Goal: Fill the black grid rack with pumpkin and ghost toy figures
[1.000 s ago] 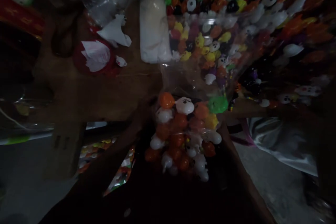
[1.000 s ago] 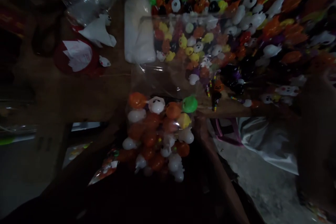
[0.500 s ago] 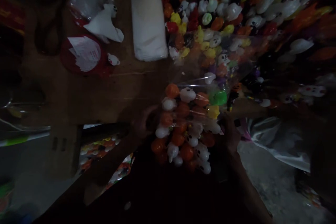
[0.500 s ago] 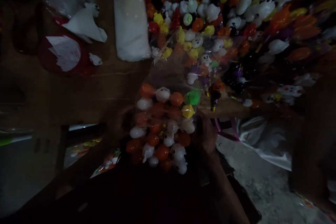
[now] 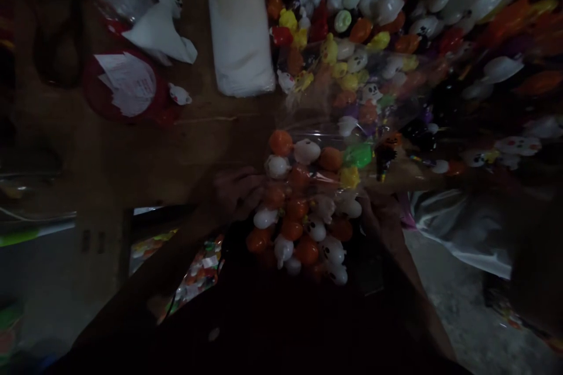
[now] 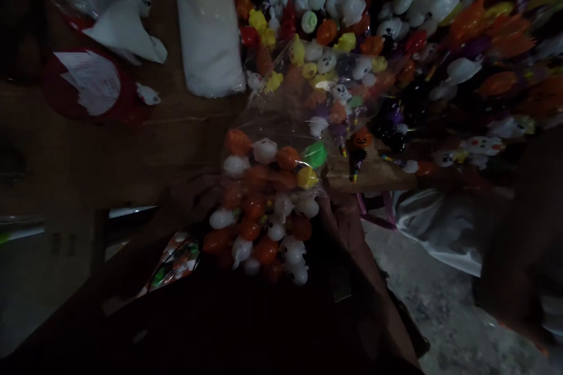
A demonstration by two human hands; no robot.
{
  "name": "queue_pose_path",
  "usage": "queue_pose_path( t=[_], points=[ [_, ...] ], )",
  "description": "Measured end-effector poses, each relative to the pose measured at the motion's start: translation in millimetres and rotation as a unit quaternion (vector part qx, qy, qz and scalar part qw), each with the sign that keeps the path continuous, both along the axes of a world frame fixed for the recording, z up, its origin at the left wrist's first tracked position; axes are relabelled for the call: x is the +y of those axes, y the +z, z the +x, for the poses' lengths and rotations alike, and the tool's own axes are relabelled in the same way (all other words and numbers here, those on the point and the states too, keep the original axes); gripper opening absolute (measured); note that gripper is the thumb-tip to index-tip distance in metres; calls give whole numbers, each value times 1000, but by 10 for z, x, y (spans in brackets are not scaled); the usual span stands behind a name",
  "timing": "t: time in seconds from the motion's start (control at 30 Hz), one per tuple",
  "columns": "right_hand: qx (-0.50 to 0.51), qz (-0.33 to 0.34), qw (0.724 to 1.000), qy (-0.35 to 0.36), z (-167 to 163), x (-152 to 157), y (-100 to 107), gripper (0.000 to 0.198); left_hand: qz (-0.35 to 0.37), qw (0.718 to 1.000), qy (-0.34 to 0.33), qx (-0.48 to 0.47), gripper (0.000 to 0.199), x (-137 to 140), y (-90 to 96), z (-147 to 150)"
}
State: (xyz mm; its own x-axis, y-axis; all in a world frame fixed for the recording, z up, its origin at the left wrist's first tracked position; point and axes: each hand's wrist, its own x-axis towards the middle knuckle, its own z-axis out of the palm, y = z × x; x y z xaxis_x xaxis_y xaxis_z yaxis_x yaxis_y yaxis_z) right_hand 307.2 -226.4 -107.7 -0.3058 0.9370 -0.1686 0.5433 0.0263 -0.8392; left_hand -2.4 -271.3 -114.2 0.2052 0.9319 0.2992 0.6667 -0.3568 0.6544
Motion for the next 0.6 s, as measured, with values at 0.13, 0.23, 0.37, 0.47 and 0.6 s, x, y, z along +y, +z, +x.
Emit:
queue_pose_path(
  t=[0.13, 0.23, 0.37, 0.47, 0.6],
  points=[
    [-107, 170, 977, -76, -32, -152, -21, 28, 125, 991, 23, 42, 10, -29, 39, 41],
    [-174, 223, 951, -127, -1, -290, -63, 23, 153, 986, 60, 35, 10, -108, 52, 48],
    [-175, 197, 964, -49, 116, -385, -56, 21, 178, 982, 21, 64, 14, -156, 67, 35],
    [-159, 203, 966, -6, 131, -356, -19, 22, 176, 984, -1, 41, 10, -115, 55, 35],
    [-146, 231, 962, 7, 1, -197, 3, 29, 111, 993, -18, -46, 11, -44, 63, 56]
  ],
)
